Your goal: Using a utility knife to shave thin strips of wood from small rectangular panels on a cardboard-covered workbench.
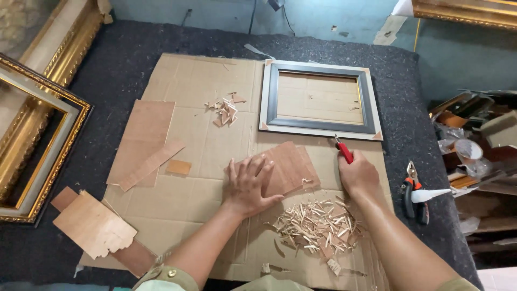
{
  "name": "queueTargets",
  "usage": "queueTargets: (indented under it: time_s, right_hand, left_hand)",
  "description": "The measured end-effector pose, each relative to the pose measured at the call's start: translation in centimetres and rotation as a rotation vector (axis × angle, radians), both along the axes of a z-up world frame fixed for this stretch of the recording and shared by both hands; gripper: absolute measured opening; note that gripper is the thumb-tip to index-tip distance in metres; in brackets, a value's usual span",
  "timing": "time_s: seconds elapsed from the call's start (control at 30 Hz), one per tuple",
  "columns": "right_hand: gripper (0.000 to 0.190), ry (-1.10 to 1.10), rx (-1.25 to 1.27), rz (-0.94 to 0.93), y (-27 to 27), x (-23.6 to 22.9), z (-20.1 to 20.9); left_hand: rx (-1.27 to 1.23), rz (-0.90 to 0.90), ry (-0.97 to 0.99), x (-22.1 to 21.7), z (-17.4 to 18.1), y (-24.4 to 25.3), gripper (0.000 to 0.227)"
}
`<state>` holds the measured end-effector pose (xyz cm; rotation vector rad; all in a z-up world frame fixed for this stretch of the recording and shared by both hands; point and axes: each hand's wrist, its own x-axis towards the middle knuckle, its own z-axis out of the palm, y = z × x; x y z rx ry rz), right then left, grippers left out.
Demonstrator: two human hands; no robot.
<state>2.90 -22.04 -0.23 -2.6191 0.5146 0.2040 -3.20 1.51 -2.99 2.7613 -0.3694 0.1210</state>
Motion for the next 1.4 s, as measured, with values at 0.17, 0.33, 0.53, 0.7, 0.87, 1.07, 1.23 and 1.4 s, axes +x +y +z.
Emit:
queueTargets:
  time_s: [0.17,0.33,0.53,0.7,0.87,1.07,1.23,1.4]
  right_hand:
    - [0.035,-0.055,0.222,-0.004,2.4,1.1,-0.5]
    - [0.024,0.016,0.263,0.208,8.0,-1.6,2.9]
    - [0.027,0.117,0.193,0.348,10.0,-0.4,1.9]
    - [0.036,0.213,0.158,0.288,11.4,-0.5,4.0]
    - [0.032,0.196,0.033,0.382,12.2,-0.5,4.5]
    - [0.037,0.297,0.012,0.382,12.2,-0.9,5.4]
    - [0.042,0.371,0.033,0.334,11.8,-0.9,4.8]
    - [0.045,0.355,0.039,0.347,9.2,-1.8,0.4]
  left_hand:
    - [0.046,0.020,-0.026,0.3,-1.2,-0.2,0.076]
    - [0.050,0.041,-0.017,0.4,-2.1,-0.8,0.077]
    - [0.089,0.063,-0.028,0.2,-1.7,-0.7,0.073]
    - [0.080,0.082,-0.021,0.2,-1.0,-0.8,0.072]
    - [0.064,0.103,0.002,0.2,-0.5,-0.8,0.069]
    - [0.052,0.131,0.033,0.0,-0.2,-0.9,0.068]
    - [0.059,0.121,0.043,0.2,-0.2,-0.9,0.069]
    - [0.133,0.140,0.069,0.3,-0.8,-1.1,0.071]
